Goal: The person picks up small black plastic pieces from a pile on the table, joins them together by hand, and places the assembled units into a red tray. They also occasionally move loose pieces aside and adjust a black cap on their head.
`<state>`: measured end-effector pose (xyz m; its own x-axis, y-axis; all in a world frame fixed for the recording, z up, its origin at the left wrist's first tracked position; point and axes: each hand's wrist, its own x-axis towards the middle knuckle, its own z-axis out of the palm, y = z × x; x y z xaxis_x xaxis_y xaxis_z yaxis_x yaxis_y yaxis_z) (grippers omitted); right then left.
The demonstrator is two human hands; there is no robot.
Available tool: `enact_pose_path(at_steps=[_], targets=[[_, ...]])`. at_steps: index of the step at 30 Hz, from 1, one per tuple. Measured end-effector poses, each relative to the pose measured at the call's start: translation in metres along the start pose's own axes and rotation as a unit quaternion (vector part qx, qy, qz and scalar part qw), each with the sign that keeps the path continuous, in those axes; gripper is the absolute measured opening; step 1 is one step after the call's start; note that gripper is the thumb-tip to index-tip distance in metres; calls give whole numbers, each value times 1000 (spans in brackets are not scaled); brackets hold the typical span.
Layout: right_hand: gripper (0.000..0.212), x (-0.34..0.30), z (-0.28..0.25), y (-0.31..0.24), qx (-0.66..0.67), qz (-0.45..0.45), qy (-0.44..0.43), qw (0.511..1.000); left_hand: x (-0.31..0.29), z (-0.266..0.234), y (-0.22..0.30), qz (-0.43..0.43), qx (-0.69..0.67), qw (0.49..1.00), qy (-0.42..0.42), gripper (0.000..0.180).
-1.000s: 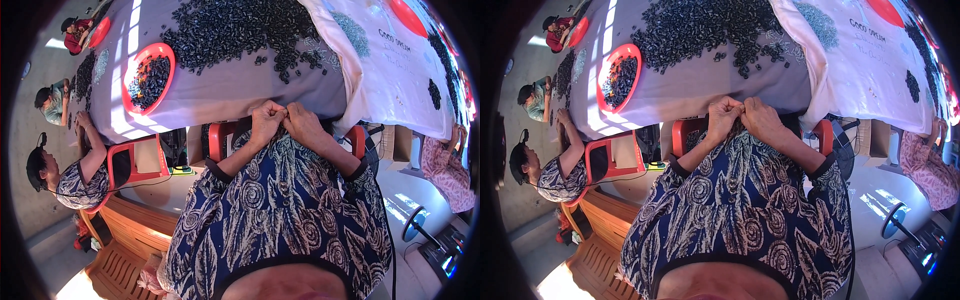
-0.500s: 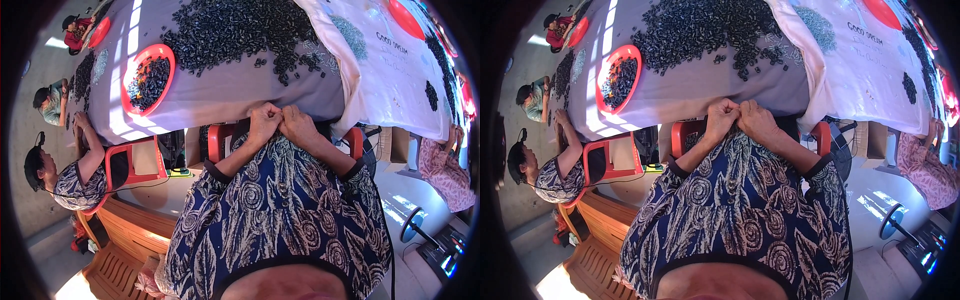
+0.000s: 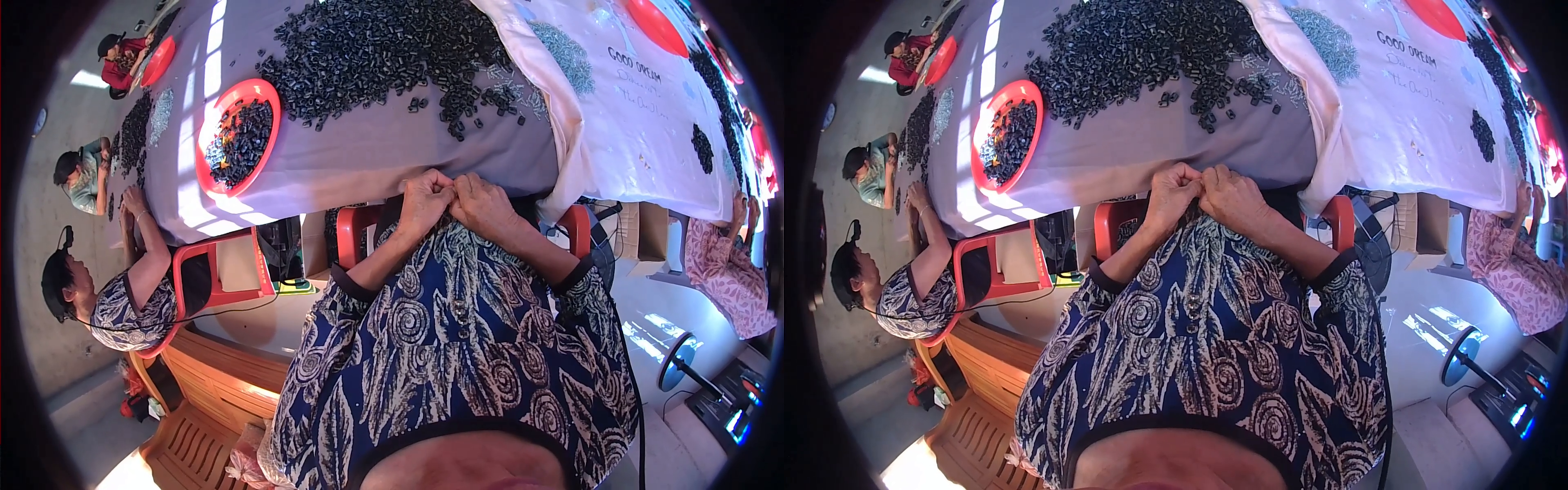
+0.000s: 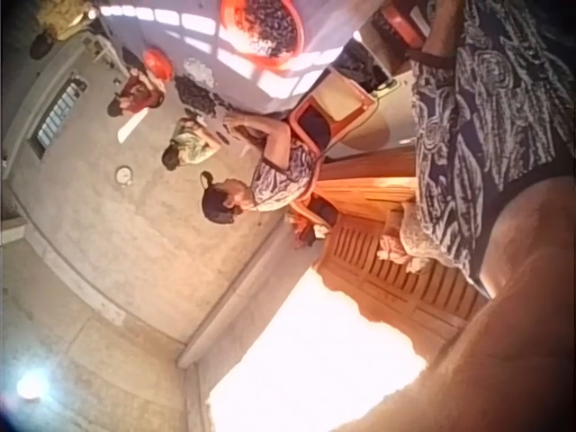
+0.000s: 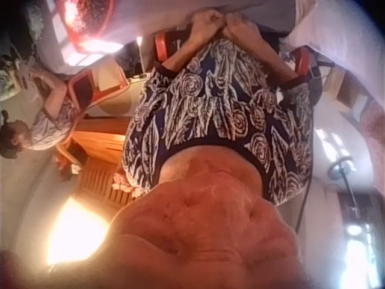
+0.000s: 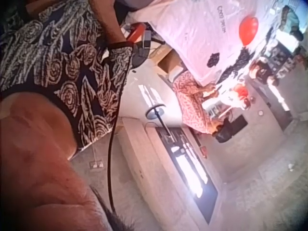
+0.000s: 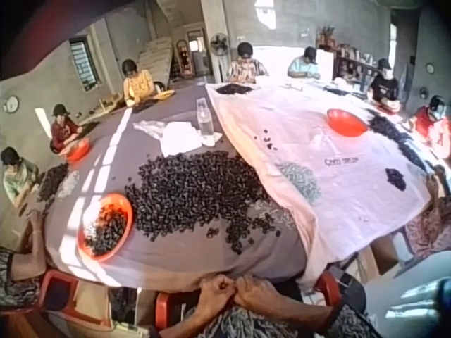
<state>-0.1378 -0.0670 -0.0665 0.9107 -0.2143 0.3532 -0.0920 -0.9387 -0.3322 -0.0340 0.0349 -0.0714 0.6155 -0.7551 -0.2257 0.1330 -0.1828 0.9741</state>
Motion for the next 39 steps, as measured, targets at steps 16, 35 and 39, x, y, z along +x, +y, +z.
enact_pose_path(at_steps=[16, 35, 39], targets=[[17, 18, -43, 52, 136, 104, 66, 983, 0, -6, 18, -15, -71, 995, -63, 16], [15, 33, -31, 110, -54, 182, 153, 970, -1, -6, 27, 107, -140, 975, -133, 29], [13, 34, -24, 112, -84, 207, 144, 964, -2, -4, 25, 134, -104, 981, -93, 29]])
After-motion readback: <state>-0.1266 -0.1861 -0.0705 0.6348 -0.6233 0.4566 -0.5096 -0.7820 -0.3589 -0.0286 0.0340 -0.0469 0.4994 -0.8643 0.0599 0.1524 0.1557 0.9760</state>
